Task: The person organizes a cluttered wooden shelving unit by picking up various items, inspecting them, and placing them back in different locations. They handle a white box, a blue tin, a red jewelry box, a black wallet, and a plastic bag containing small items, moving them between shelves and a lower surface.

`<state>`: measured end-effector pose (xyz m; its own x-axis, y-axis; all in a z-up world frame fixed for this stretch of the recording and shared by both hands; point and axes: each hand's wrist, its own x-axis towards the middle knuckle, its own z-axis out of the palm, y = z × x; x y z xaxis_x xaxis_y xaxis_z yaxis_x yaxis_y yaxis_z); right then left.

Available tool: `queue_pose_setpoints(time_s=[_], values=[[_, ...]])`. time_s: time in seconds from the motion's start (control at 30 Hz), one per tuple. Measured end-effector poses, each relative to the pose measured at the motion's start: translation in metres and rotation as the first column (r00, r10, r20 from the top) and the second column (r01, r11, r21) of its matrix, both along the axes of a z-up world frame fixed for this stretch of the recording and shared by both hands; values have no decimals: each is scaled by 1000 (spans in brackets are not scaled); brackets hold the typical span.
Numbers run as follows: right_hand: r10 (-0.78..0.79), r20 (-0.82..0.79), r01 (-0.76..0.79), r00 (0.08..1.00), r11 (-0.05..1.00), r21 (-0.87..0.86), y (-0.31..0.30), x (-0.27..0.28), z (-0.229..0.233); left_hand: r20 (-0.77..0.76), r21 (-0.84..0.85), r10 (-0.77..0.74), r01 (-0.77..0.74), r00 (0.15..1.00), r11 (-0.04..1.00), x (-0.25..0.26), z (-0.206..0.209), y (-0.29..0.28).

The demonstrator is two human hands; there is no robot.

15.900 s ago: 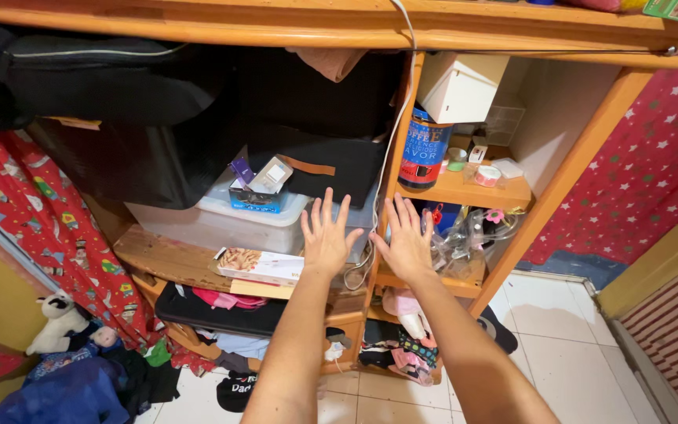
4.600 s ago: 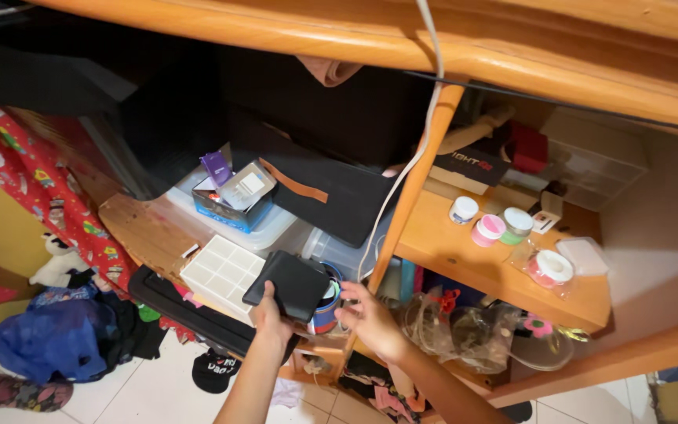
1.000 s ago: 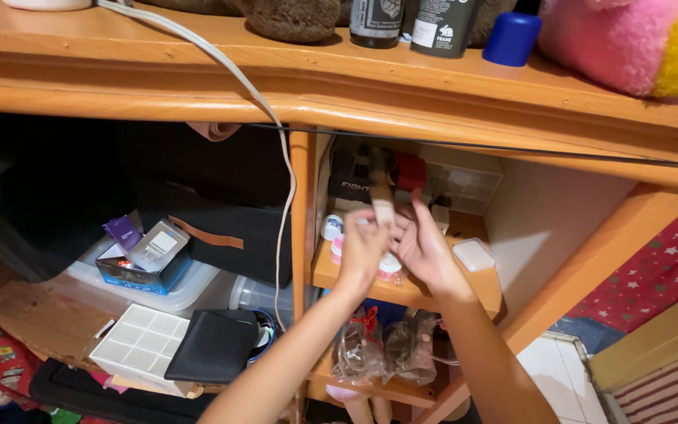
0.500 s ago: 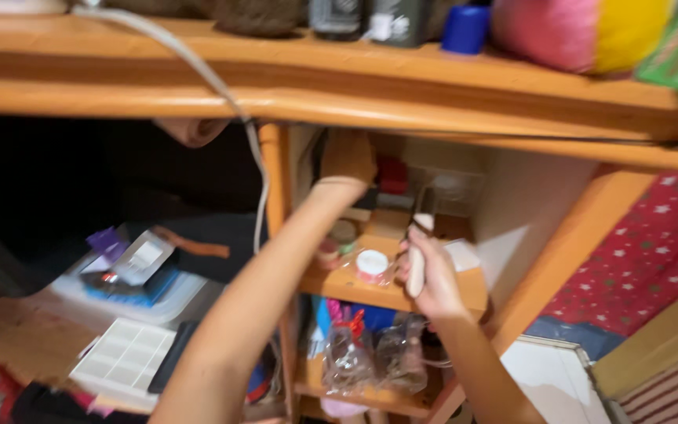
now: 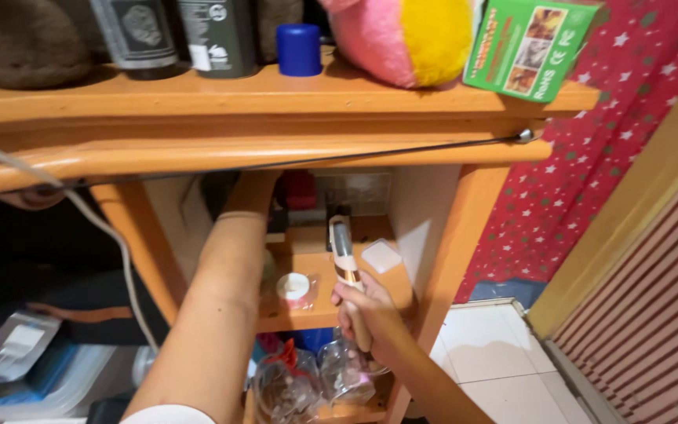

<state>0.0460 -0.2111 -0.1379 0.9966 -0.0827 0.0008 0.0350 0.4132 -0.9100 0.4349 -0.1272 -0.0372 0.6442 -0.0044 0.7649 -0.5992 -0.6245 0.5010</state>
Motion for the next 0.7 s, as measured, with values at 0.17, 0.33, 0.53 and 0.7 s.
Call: queue_pose_setpoints(time_s=[0.17,0.33,0.53,0.7], values=[[-94,-123,91,988,995,-29,-7,2,0,-1,-30,-9,9,1000,1000,6,0,1],[-131,-116,119,985,987,-104,-9,10,-1,40,-47,-48,50,998,998,-4,-8,-3],[-278,-124,271,953,960,-66,-4,22,-4,179,75,-236,226,955,971,-51,-10,8],[-280,-52,283,959,956,79,-5,35,-25,-306,539,-248,382,919,751,-98,-6,21]])
